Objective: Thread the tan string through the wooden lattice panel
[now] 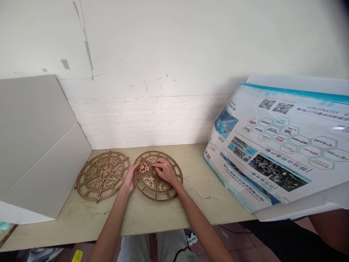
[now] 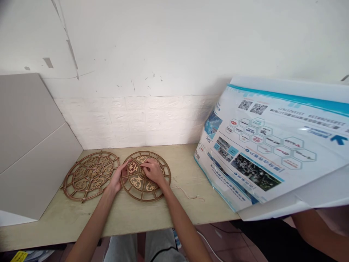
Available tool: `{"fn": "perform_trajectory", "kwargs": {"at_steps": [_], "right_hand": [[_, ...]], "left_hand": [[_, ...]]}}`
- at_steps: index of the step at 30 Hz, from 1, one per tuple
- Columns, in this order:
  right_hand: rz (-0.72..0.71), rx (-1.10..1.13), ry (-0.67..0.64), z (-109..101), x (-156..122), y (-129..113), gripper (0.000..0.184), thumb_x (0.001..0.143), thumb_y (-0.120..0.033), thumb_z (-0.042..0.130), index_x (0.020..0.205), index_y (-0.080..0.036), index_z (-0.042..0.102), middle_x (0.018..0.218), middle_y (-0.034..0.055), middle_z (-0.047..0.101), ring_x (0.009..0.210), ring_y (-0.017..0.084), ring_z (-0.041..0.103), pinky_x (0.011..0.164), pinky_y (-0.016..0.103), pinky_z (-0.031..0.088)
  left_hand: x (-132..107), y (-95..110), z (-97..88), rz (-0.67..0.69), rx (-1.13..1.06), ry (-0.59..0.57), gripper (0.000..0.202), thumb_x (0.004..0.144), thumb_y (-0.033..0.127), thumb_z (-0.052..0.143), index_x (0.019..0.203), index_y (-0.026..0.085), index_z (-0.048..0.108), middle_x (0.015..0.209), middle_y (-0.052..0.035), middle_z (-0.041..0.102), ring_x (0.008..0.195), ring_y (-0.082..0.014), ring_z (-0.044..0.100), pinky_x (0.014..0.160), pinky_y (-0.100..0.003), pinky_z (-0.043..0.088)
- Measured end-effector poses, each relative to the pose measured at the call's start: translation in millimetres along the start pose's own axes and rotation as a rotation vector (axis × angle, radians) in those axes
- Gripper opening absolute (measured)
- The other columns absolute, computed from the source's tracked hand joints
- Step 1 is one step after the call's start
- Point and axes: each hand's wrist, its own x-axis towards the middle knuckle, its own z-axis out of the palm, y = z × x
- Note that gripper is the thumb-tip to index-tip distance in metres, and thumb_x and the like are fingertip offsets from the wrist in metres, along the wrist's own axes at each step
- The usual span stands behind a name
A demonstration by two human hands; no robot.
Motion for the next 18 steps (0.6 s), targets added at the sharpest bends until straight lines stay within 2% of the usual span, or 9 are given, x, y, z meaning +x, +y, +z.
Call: {"fn": "perform_trajectory", "kwargs": {"at_steps": [5, 10, 18], "right_hand": [[0.021, -0.013, -0.034, -2.4, 0.7, -1.8, 0.027, 0.086, -0.019, 0.05, 0.096, -0.025, 0.075, 0.096, 0.0027, 0.068, 0.093, 0.009, 0.057, 0.087, 0.024, 0.045], [-0.021, -0.049, -0.028, -3.0, 0.7, -1.6, 0.026, 0.087, -0.02, 0.05, 0.096, -0.023, 0.075, 0.096, 0.0035, 0.068, 0.092, 0.01, 0.057, 0.086, 0.024, 0.045], [-0.036, -0.07, -0.011, -1.9, -0.2, -0.6, 0.026, 0.087, -0.02, 0.049, 0.095, -0.023, 0.074, 0.095, 0.0036, 0.068, 0.091, 0.01, 0.056, 0.086, 0.024, 0.044]], "left_hand": [[-0.1, -0.3, -0.4, -0.01, -0.002, -0.016, 0.037, 0.084, 0.026, 0.067, 0.119, 0.012, 0.065, 0.118, -0.0136, 0.066, 0.094, -0.0208, 0.068, 0.082, -0.029, 0.055], [1.0, -1.2, -1.7, -0.006, -0.01, -0.019, 0.037, 0.084, 0.026, 0.067, 0.118, 0.012, 0.066, 0.118, -0.0124, 0.067, 0.095, -0.0193, 0.067, 0.085, -0.028, 0.054], [0.4, 0.1, 0.1, -0.012, -0.002, 0.014, 0.034, 0.084, 0.025, 0.068, 0.115, 0.012, 0.068, 0.114, -0.0114, 0.068, 0.087, -0.017, 0.068, 0.079, -0.025, 0.054]]}}
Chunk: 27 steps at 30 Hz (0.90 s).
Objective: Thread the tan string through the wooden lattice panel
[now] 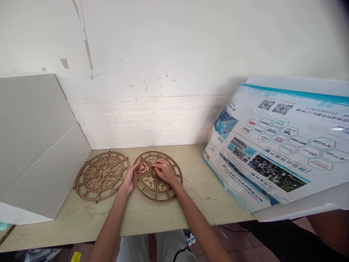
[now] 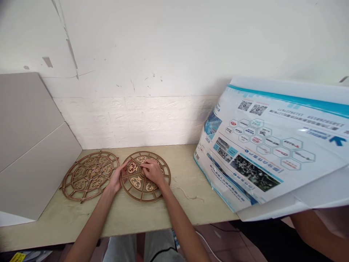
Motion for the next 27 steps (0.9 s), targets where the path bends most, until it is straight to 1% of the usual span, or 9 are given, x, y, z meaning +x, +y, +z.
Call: {"fn": "perform_trajectory", "kwargs": {"at_steps": [3, 5, 9, 10, 12, 14, 18, 21, 27], "right_hand": [[0.029, 0.042, -0.015, -1.4, 0.2, -1.1, 0.026, 0.087, -0.021, 0.05, 0.095, -0.023, 0.075, 0.095, 0.0036, 0.068, 0.093, 0.01, 0.057, 0.088, 0.025, 0.044], [0.084, 0.115, -0.015, -3.8, 1.0, -2.1, 0.026, 0.087, -0.022, 0.05, 0.095, -0.023, 0.074, 0.096, 0.0032, 0.068, 0.094, 0.01, 0.058, 0.089, 0.025, 0.045], [0.201, 0.285, 0.091, -13.0, 3.8, -2.9, 0.028, 0.088, -0.029, 0.049, 0.105, -0.022, 0.07, 0.109, 0.0034, 0.067, 0.105, 0.01, 0.059, 0.098, 0.026, 0.047], [0.219, 0.296, 0.122, -15.7, 4.4, -2.5, 0.027, 0.088, -0.03, 0.049, 0.105, -0.021, 0.068, 0.109, 0.0038, 0.067, 0.106, 0.01, 0.058, 0.1, 0.027, 0.046], [0.238, 0.261, 0.143, -20.5, 5.1, -0.5, 0.022, 0.087, -0.032, 0.051, 0.095, -0.018, 0.067, 0.105, 0.0042, 0.066, 0.106, 0.011, 0.057, 0.101, 0.028, 0.045], [0.235, 0.194, 0.122, -23.4, 4.8, 2.4, 0.02, 0.085, -0.034, 0.054, 0.083, -0.016, 0.064, 0.103, 0.0051, 0.064, 0.108, 0.013, 0.055, 0.103, 0.031, 0.044], [0.176, 0.11, 0.025, -23.0, 2.9, 7.7, 0.024, 0.083, -0.036, 0.059, 0.072, -0.015, 0.06, 0.118, 0.0064, 0.058, 0.121, 0.016, 0.048, 0.11, 0.037, 0.039], [0.158, 0.119, -0.025, -21.6, 2.8, 8.0, 0.028, 0.085, -0.038, 0.055, 0.071, -0.015, 0.061, 0.124, 0.0062, 0.056, 0.124, 0.017, 0.045, 0.111, 0.039, 0.038], [0.184, 0.192, 0.012, -20.7, 4.4, 2.5, 0.035, 0.089, -0.045, 0.048, 0.076, -0.016, 0.061, 0.124, 0.0064, 0.057, 0.122, 0.016, 0.046, 0.111, 0.04, 0.037]], "left_hand": [[0.6, -1.0, -0.6, 0.005, 0.008, 0.015, 0.037, 0.084, 0.024, 0.068, 0.119, 0.012, 0.066, 0.118, -0.0118, 0.067, 0.089, -0.0169, 0.068, 0.078, -0.025, 0.054], [1.9, -2.5, -2.1, 0.013, 0.012, 0.016, 0.042, 0.083, 0.021, 0.069, 0.125, 0.013, 0.063, 0.123, -0.0118, 0.065, 0.093, -0.0172, 0.068, 0.081, -0.026, 0.054], [3.7, -4.9, -4.6, 0.015, 0.018, 0.013, 0.052, 0.082, 0.019, 0.071, 0.132, 0.017, 0.059, 0.129, -0.0116, 0.062, 0.102, -0.0192, 0.066, 0.087, -0.029, 0.054], [3.6, -4.9, -4.4, 0.015, 0.019, 0.017, 0.052, 0.082, 0.019, 0.07, 0.132, 0.017, 0.059, 0.129, -0.0117, 0.062, 0.103, -0.0195, 0.066, 0.087, -0.029, 0.054], [2.6, -4.2, -2.9, 0.02, 0.011, 0.027, 0.049, 0.082, 0.017, 0.07, 0.13, 0.016, 0.06, 0.13, -0.0116, 0.062, 0.103, -0.0192, 0.066, 0.087, -0.028, 0.054], [1.4, -2.9, -0.7, 0.03, -0.009, 0.031, 0.046, 0.083, 0.015, 0.068, 0.128, 0.016, 0.061, 0.131, -0.0111, 0.061, 0.103, -0.0186, 0.066, 0.086, -0.027, 0.054], [-0.5, -1.0, 1.6, 0.029, -0.032, 0.041, 0.044, 0.086, 0.014, 0.065, 0.13, 0.014, 0.06, 0.131, -0.0118, 0.06, 0.102, -0.018, 0.066, 0.086, -0.026, 0.055], [-1.3, -0.6, 1.0, 0.022, -0.029, 0.033, 0.046, 0.086, 0.016, 0.065, 0.131, 0.015, 0.059, 0.132, -0.0117, 0.06, 0.103, -0.0186, 0.066, 0.086, -0.027, 0.055], [-0.4, -0.4, 1.5, 0.034, -0.023, 0.01, 0.048, 0.085, 0.016, 0.065, 0.133, 0.014, 0.058, 0.133, -0.0116, 0.059, 0.107, -0.0192, 0.065, 0.089, -0.027, 0.054]]}}
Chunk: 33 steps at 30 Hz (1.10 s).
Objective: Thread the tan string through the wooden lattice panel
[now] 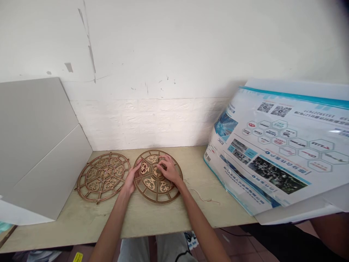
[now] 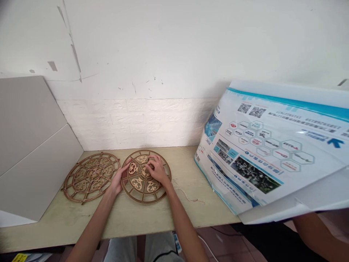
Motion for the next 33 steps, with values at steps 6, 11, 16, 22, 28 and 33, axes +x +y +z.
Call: {"fn": "perform_trajectory", "kwargs": {"at_steps": [6, 11, 16, 22, 28, 33], "right_hand": [[-0.031, -0.053, 0.004, 4.0, -1.3, -1.6, 0.034, 0.091, -0.045, 0.046, 0.081, -0.017, 0.062, 0.125, 0.005, 0.057, 0.122, 0.016, 0.047, 0.111, 0.04, 0.039], [-0.034, -0.09, 0.019, 4.5, -1.3, -1.2, 0.034, 0.091, -0.047, 0.044, 0.085, -0.019, 0.064, 0.124, 0.0045, 0.057, 0.121, 0.016, 0.047, 0.11, 0.039, 0.039], [-0.058, -0.119, 0.012, 3.0, -1.7, -1.6, 0.036, 0.092, -0.048, 0.043, 0.087, -0.02, 0.066, 0.124, 0.0056, 0.056, 0.122, 0.017, 0.046, 0.109, 0.04, 0.039], [-0.027, -0.092, 0.046, 5.1, -2.2, -5.4, 0.035, 0.09, -0.048, 0.046, 0.085, -0.02, 0.067, 0.123, 0.006, 0.057, 0.122, 0.018, 0.046, 0.109, 0.04, 0.04], [0.046, -0.021, 0.033, 5.8, -1.1, -5.9, 0.029, 0.087, -0.043, 0.053, 0.079, -0.017, 0.064, 0.123, 0.0056, 0.058, 0.123, 0.018, 0.048, 0.11, 0.039, 0.038], [0.065, 0.006, 0.006, 3.9, -0.5, -6.0, 0.023, 0.084, -0.038, 0.058, 0.078, -0.017, 0.063, 0.123, 0.0043, 0.059, 0.122, 0.016, 0.049, 0.111, 0.037, 0.038]], "left_hand": [[-1.7, -1.1, 1.3, -0.014, 0.04, -0.002, 0.055, 0.081, 0.014, 0.067, 0.135, 0.015, 0.057, 0.131, -0.0121, 0.061, 0.099, -0.0183, 0.067, 0.085, -0.026, 0.055], [-0.4, -3.4, -1.9, -0.008, 0.082, -0.019, 0.062, 0.078, 0.015, 0.071, 0.138, 0.016, 0.055, 0.127, -0.0131, 0.063, 0.096, -0.0186, 0.068, 0.084, -0.027, 0.055], [-2.7, -3.4, -0.6, -0.002, 0.138, -0.037, 0.066, 0.076, 0.017, 0.074, 0.139, 0.017, 0.054, 0.128, -0.0132, 0.062, 0.096, -0.0187, 0.068, 0.083, -0.027, 0.055], [-7.5, -1.2, 4.3, -0.002, 0.192, -0.051, 0.068, 0.075, 0.018, 0.076, 0.139, 0.017, 0.054, 0.13, -0.0127, 0.061, 0.104, -0.0204, 0.066, 0.09, -0.028, 0.054], [-6.1, -1.8, 3.0, 0.0, 0.193, -0.05, 0.066, 0.076, 0.018, 0.075, 0.139, 0.017, 0.054, 0.131, -0.0129, 0.06, 0.106, -0.0212, 0.066, 0.092, -0.029, 0.053], [-5.3, -1.9, 2.6, -0.004, 0.179, -0.042, 0.064, 0.077, 0.017, 0.074, 0.138, 0.017, 0.055, 0.133, -0.0128, 0.059, 0.107, -0.0206, 0.066, 0.093, -0.029, 0.052]]}}
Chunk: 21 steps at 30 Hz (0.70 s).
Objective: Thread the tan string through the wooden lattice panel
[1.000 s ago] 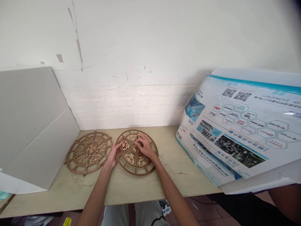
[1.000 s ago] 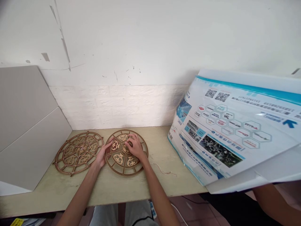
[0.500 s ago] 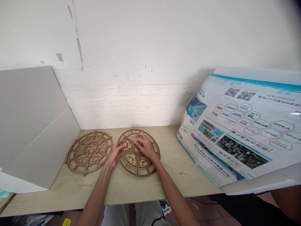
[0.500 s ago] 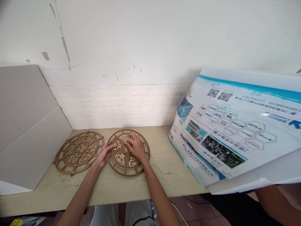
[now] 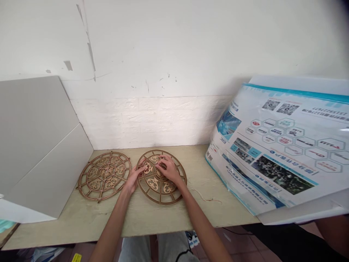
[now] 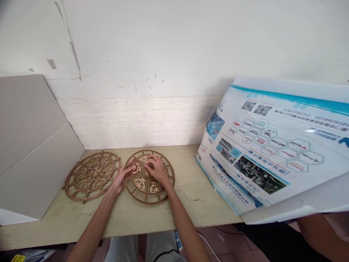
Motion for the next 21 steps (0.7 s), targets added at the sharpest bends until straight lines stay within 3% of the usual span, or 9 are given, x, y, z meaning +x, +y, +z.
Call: {"fn": "perform_trajectory", "kwargs": {"at_steps": [11, 17, 21], "right_hand": [[-0.02, -0.056, 0.016, 0.9, -0.4, 0.0, 0.02, 0.084, -0.037, 0.058, 0.078, -0.018, 0.064, 0.122, 0.0035, 0.06, 0.121, 0.016, 0.053, 0.109, 0.037, 0.04], [-0.081, -0.03, 0.047, 1.5, 0.3, 4.2, 0.036, 0.09, -0.047, 0.047, 0.083, -0.019, 0.069, 0.117, 0.0053, 0.063, 0.115, 0.013, 0.054, 0.106, 0.032, 0.042], [-0.059, -0.05, 0.04, 3.8, -0.1, 5.2, 0.033, 0.088, -0.046, 0.051, 0.084, -0.02, 0.07, 0.121, 0.0047, 0.062, 0.119, 0.016, 0.052, 0.109, 0.035, 0.04]], "left_hand": [[-1.3, 1.1, 1.2, 0.011, -0.007, 0.004, 0.062, 0.076, 0.017, 0.074, 0.136, 0.017, 0.057, 0.131, -0.0127, 0.06, 0.105, -0.0201, 0.066, 0.092, -0.029, 0.053], [-3.0, 1.5, 2.7, 0.0, -0.01, 0.014, 0.063, 0.075, 0.017, 0.075, 0.136, 0.017, 0.057, 0.13, -0.012, 0.061, 0.105, -0.0204, 0.066, 0.094, -0.03, 0.052], [-4.5, 2.5, 4.0, -0.005, 0.003, 0.024, 0.064, 0.076, 0.019, 0.076, 0.137, 0.017, 0.057, 0.131, -0.0126, 0.061, 0.108, -0.0218, 0.065, 0.095, -0.031, 0.052]]}}
